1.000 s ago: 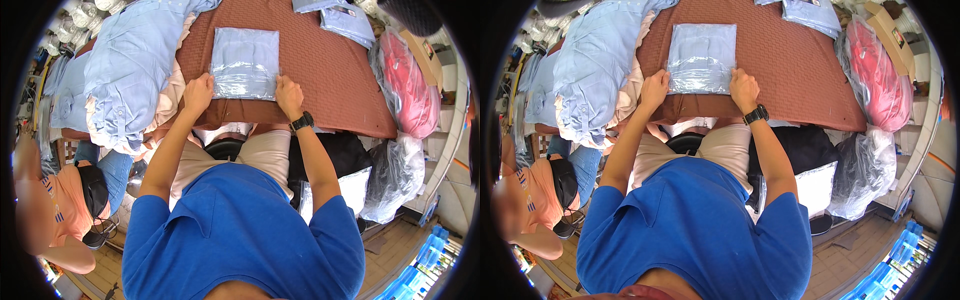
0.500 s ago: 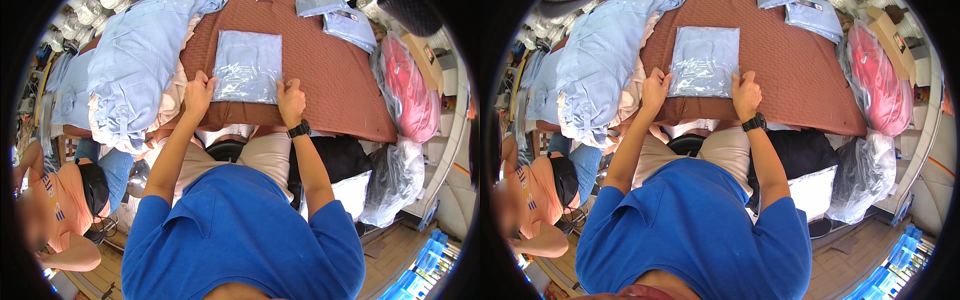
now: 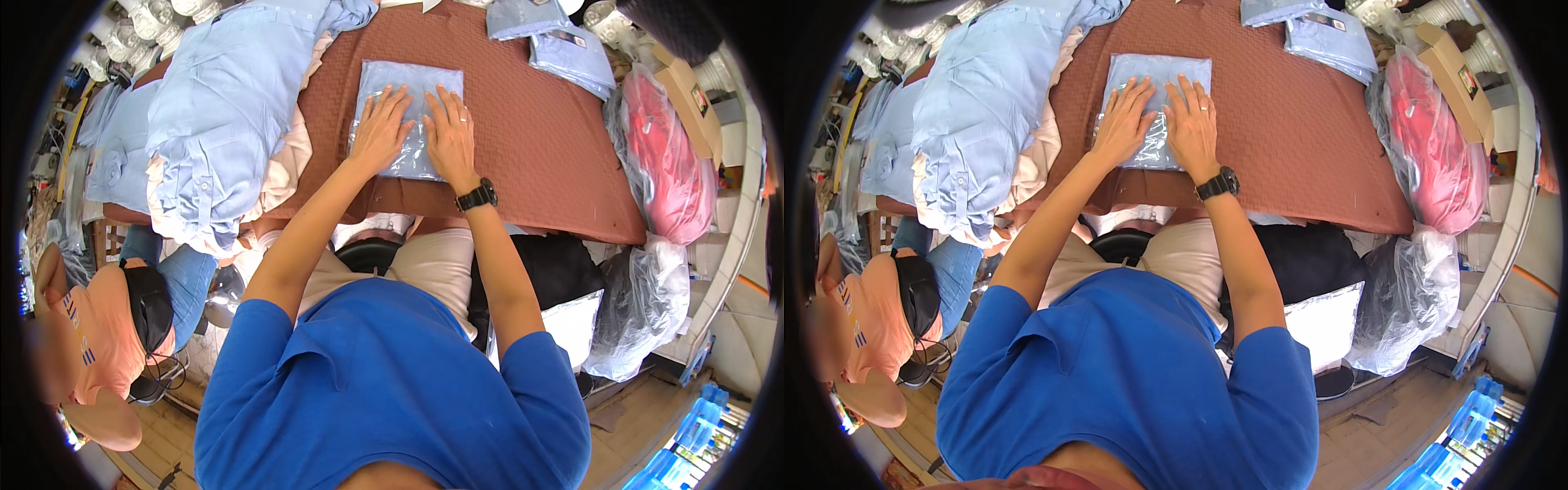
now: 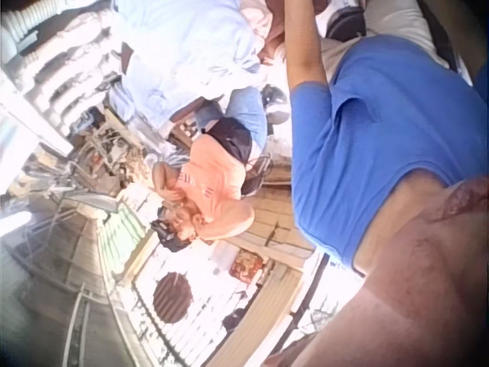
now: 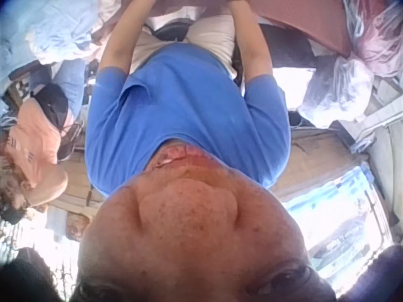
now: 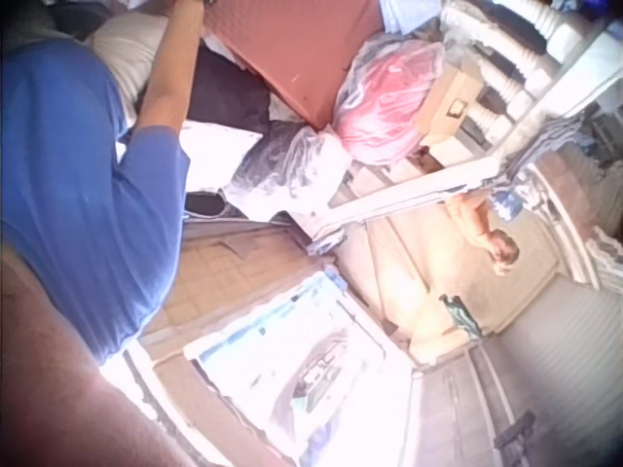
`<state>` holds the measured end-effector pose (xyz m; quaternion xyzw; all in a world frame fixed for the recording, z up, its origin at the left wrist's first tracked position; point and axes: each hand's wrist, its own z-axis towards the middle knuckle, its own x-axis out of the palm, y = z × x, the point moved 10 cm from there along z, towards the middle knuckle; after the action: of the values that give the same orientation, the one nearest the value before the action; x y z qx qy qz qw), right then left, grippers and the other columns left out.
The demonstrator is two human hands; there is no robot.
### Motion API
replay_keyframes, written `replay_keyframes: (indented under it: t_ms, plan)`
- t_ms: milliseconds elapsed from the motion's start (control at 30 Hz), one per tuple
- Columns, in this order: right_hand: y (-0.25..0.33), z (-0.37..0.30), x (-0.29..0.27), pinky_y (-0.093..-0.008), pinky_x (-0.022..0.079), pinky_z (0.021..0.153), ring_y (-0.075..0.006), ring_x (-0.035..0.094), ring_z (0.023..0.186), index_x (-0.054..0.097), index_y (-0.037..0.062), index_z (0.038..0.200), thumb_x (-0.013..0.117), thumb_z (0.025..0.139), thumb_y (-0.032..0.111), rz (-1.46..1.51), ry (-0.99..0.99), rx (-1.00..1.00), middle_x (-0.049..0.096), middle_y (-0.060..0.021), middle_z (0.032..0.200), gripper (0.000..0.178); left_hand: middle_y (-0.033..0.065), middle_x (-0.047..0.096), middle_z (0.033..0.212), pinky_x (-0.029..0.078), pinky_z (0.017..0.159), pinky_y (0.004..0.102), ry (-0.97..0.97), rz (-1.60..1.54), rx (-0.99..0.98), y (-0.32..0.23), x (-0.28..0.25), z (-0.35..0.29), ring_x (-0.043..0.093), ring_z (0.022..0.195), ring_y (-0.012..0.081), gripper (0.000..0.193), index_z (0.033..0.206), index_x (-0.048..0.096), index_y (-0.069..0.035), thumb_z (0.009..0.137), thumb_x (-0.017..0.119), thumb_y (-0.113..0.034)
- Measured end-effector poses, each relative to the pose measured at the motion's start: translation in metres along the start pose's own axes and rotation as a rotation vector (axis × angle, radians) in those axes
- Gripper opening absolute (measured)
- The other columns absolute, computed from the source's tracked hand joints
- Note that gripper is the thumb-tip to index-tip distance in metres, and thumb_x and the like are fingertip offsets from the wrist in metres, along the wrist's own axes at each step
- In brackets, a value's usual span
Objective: The person packages a folded light blue shirt by placing it into a clear plastic bag, seals the bag, and then picks up another light blue shirt and spreads it out on the table to begin folding.
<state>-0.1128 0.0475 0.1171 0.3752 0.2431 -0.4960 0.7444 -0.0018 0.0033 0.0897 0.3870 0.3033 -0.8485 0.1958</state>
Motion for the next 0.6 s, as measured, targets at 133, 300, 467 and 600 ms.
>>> replay_keyframes:
  t_ms: [133, 300, 467, 600]
  plan:
    - [-0.024, 0.009, 0.022, -0.0574, 0.028, 0.116, -0.0393, 0.036, 0.143, 0.049, 0.0147, 0.146, 0.051, 0.102, 0.027, -0.105, 0.066, 0.031, 0.038, -0.0126, 0.158, 0.046, 0.0101, 0.028, 0.164, 0.015, 0.122, 0.0568, 0.060, 0.051, -0.066, 0.022, 0.020, 0.008, 0.020, 0.153, 0.0347, 0.060, 0.156, 0.035, -0.013, 0.103, 0.049, -0.037]
    - [-0.035, 0.000, 0.045, -0.0571, 0.028, 0.117, -0.0385, 0.030, 0.148, 0.047, 0.0176, 0.149, 0.044, 0.105, 0.031, -0.059, 0.143, 0.087, 0.034, -0.0109, 0.161, 0.046, 0.0084, 0.027, 0.165, 0.015, 0.122, 0.0567, 0.079, 0.094, -0.053, 0.013, 0.026, 0.007, 0.019, 0.153, 0.0323, 0.061, 0.157, 0.034, -0.015, 0.102, 0.048, -0.039]
    - [-0.034, 0.000, 0.042, -0.0563, 0.027, 0.118, -0.0376, 0.029, 0.148, 0.047, 0.0178, 0.149, 0.044, 0.105, 0.032, -0.043, 0.142, 0.109, 0.033, -0.0097, 0.162, 0.046, 0.0072, 0.026, 0.166, 0.013, 0.122, 0.0562, 0.104, 0.078, -0.082, 0.015, 0.024, 0.006, 0.018, 0.154, 0.0320, 0.061, 0.157, 0.033, -0.016, 0.102, 0.047, -0.039]
    - [-0.036, 0.001, 0.043, -0.0561, 0.026, 0.119, -0.0375, 0.029, 0.149, 0.047, 0.0181, 0.150, 0.044, 0.105, 0.032, -0.039, 0.155, 0.126, 0.034, -0.0093, 0.162, 0.046, 0.0070, 0.025, 0.166, 0.013, 0.122, 0.0561, 0.111, 0.060, -0.086, 0.014, 0.024, 0.007, 0.018, 0.154, 0.0322, 0.061, 0.157, 0.033, -0.015, 0.102, 0.047, -0.039]
